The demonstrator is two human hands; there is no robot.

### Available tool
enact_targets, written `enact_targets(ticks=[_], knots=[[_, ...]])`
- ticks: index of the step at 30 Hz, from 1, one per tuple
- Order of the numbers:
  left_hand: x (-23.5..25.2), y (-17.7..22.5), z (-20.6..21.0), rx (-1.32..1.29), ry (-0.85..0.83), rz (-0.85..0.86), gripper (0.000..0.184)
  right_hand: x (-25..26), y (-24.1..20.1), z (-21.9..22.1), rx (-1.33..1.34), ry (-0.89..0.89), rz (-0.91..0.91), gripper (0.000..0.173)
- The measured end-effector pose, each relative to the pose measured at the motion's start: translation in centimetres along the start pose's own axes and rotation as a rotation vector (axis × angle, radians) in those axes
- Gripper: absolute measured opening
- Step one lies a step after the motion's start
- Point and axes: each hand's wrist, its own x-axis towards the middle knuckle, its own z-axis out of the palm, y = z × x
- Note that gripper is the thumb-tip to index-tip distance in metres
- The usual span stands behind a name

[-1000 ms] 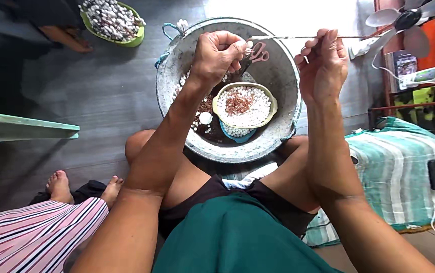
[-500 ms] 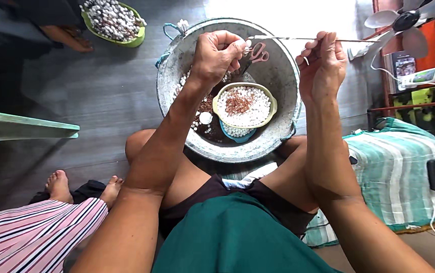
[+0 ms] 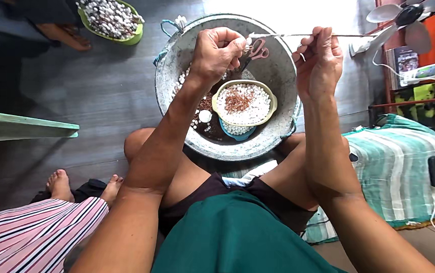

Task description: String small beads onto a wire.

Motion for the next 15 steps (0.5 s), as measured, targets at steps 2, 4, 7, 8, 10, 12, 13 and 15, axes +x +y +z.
enact_targets(ticks=[2, 4, 7, 8, 10, 12, 13, 15], knots=[[-0.02, -0.02, 0.02, 0.002, 0.0, 0.0, 0.008, 0.16, -0.16, -0.27, 0.015, 0.02, -0.001, 0.03], [0.0, -0.04, -0.14, 0.001, 0.005, 0.008, 0.007, 0.2, -0.28, -0.4, 0.026, 0.032, 0.004, 0.029], [0.03, -0.02, -0.16, 0.002, 0.005, 0.019, 0.007, -0.07, -0.04, -0.41, 0.026, 0.038, 0.018, 0.031], [0.01, -0.01, -0.11, 0.003, 0.005, 0.022, 0.007, -0.17, 0.03, -0.35, 0.024, 0.04, 0.032, 0.032], [-0.03, -0.04, -0.1, 0.001, 0.0, 0.025, 0.007, -0.25, 0.18, -0.33, 0.024, 0.044, 0.049, 0.033], [0.02, -0.12, -0.14, 0.006, -0.001, 0.027, 0.007, -0.2, 0.25, -0.36, 0.025, 0.039, 0.057, 0.034], [0.02, -0.14, -0.14, 0.008, 0.002, 0.028, 0.007, -0.2, 0.24, -0.37, 0.027, 0.032, 0.062, 0.034], [0.02, -0.14, -0.18, 0.014, 0.005, 0.03, 0.008, -0.26, 0.14, -0.14, 0.028, 0.027, 0.074, 0.033]])
